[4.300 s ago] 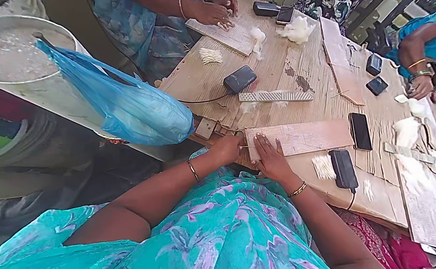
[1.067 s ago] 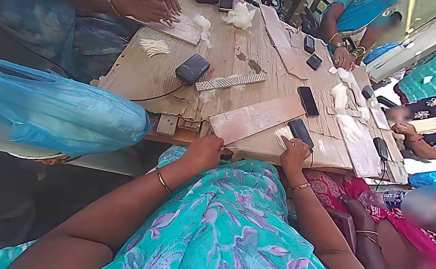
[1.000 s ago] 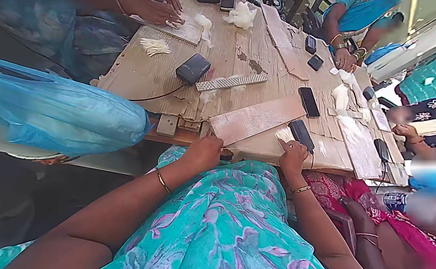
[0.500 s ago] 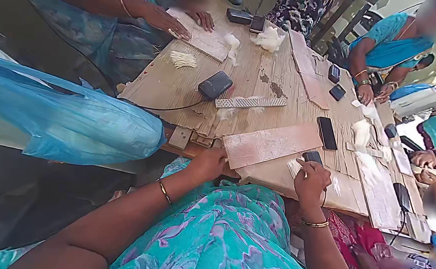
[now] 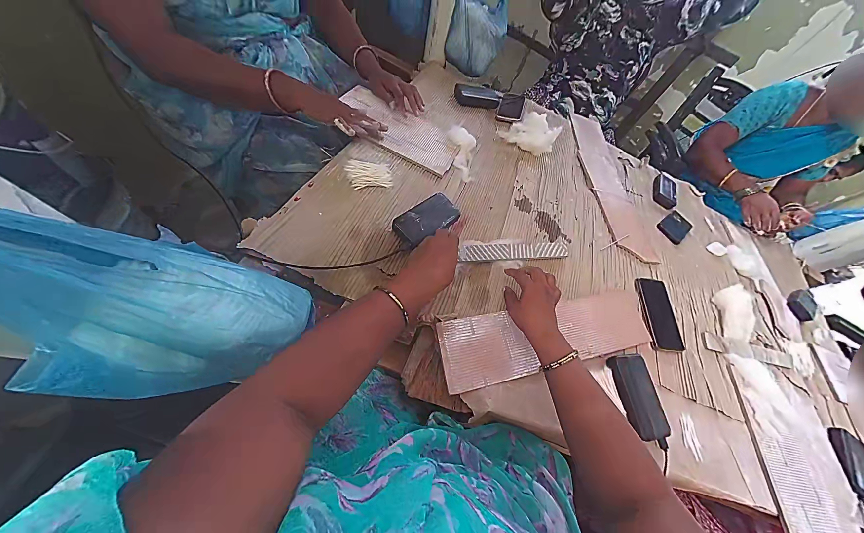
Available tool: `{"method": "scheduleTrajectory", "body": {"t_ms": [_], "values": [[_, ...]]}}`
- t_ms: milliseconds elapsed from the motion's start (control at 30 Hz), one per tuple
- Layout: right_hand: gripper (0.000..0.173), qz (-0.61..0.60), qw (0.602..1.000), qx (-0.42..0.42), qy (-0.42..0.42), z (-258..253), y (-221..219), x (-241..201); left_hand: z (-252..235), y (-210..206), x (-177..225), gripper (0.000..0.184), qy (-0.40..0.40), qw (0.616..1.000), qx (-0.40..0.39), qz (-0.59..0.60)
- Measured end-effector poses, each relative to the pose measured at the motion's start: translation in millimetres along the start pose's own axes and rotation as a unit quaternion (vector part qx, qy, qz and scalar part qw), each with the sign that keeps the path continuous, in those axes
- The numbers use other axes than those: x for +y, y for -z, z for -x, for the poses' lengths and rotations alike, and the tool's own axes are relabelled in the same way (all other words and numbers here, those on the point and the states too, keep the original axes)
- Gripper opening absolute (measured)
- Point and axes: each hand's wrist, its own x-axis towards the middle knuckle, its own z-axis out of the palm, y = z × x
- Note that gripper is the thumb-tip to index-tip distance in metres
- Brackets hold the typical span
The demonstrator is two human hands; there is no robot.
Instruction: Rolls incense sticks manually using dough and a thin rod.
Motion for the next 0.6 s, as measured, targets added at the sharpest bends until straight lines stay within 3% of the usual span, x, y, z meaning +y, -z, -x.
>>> {"method": "scheduleTrajectory", "body": {"t_ms": [200,333,433,600], "values": [[0.032,-0.068,0.997,-0.027,-0.035,-7.6,-7.8,18.2,-19.0,3.5,-6.8,0.038,0.008,0.997,-0.052,-0.059],[0.029,-0.116,0.993,-0.03,-0.023,-9.7,-2.7,25.7,-14.3,25.2,-7.9,0.04,-0.042,0.998,-0.014,-0.051],[0.025,-0.147,0.989,0.018,-0.021,-13.8,-5.4,26.3,-11.5,46.6,-1.3,0.042,-0.091,0.994,0.033,-0.06],[0.04,-0.103,0.991,0.057,0.058,-35.5,-19.8,17.5,-22.6,62.7,8.7,0.038,-0.099,0.987,0.042,-0.117]]}}
